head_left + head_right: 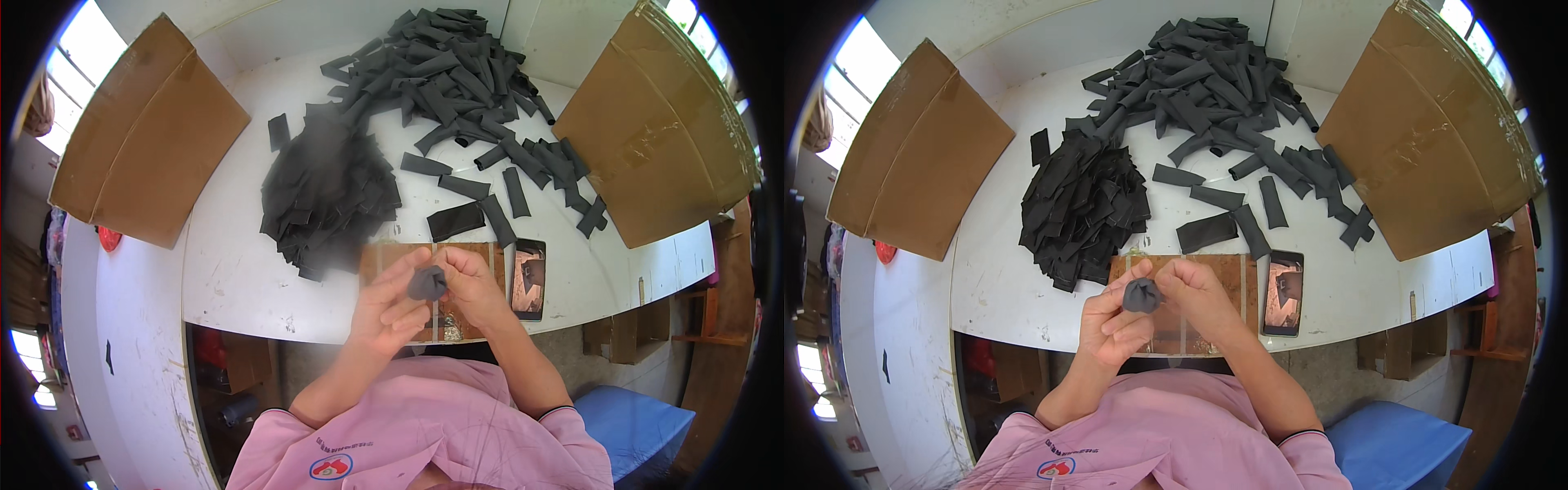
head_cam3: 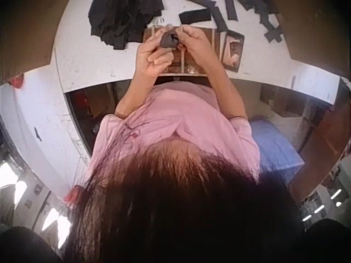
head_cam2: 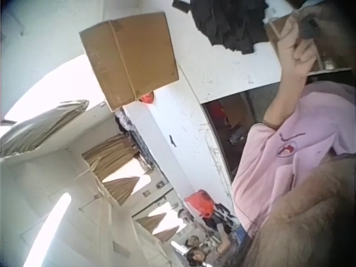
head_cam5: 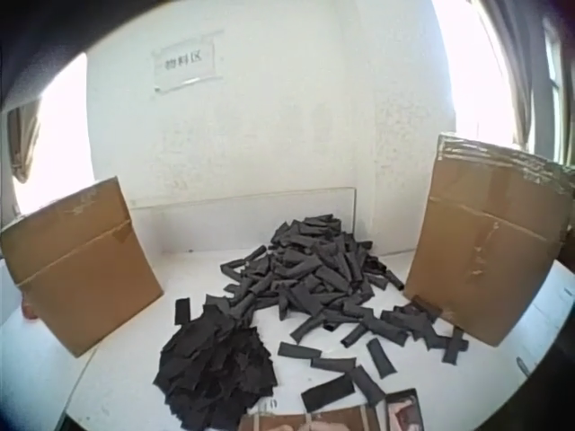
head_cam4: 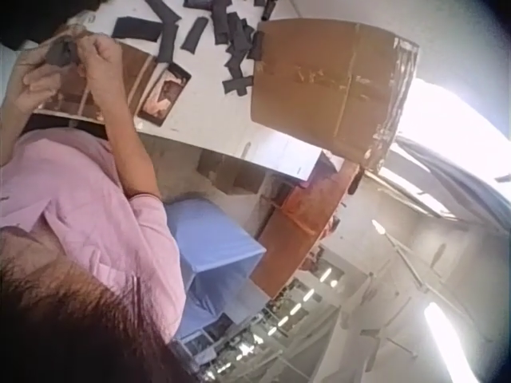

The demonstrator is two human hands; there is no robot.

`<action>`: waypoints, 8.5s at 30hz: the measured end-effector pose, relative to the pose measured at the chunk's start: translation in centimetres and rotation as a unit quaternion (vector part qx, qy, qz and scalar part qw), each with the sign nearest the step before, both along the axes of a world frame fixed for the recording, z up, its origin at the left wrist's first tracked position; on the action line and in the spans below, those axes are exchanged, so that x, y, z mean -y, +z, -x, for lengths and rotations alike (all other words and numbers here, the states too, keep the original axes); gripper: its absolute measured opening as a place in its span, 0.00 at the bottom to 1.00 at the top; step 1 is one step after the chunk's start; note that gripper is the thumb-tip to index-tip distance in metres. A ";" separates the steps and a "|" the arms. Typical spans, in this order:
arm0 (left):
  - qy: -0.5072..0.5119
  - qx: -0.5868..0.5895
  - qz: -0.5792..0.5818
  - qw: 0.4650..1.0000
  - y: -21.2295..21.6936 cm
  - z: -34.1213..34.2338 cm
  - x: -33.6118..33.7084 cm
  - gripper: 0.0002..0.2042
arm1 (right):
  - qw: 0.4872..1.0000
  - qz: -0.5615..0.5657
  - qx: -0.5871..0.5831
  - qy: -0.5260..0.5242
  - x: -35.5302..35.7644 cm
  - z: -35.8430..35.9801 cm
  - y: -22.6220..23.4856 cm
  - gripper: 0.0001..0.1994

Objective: Sorting and preparing black rubber or foam strips on a workbench.

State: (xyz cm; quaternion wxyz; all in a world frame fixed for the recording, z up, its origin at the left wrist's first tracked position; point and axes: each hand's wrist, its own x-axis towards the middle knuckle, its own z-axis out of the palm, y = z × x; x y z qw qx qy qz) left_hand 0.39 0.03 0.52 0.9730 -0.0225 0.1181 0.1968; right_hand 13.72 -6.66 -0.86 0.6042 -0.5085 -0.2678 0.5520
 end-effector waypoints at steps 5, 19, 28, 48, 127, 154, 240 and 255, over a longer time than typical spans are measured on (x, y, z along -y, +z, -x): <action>0.046 -0.213 -0.412 0.885 0.1 -0.2 1.8 0.12 | 0.995 -0.036 0.052 0.073 -0.1 -0.9 -1.4 0.09; 0.206 -0.261 -0.794 0.509 -0.3 0.1 0.1 0.08 | 0.943 -0.140 0.302 -0.031 1.7 -1.3 1.2 0.12; 0.190 -0.295 -0.598 0.721 -1.5 0.1 1.6 0.07 | 0.711 -0.146 0.681 0.094 1.5 -0.9 2.1 0.10; 0.234 -0.207 -0.677 0.667 -1.5 -0.3 1.0 0.09 | 0.758 -0.151 0.634 0.019 1.7 0.0 0.2 0.08; 0.095 -0.643 -0.759 0.048 -12.2 -5.2 -10.9 0.14 | 0.988 0.063 0.118 -0.077 4.9 -1.1 -5.6 0.17; 0.178 -0.497 -0.811 0.252 -9.0 1.6 -4.0 0.19 | 0.981 0.099 0.164 -0.026 6.3 1.9 -6.1 0.16; 0.080 -0.273 -0.438 0.853 -2.5 4.9 5.8 0.09 | 0.936 -0.006 -0.312 -0.165 5.1 5.3 -3.2 0.09; 0.083 -0.337 -0.484 0.803 -3.4 4.5 5.8 0.06 | 0.951 -0.043 -0.247 -0.182 5.1 5.3 -3.0 0.08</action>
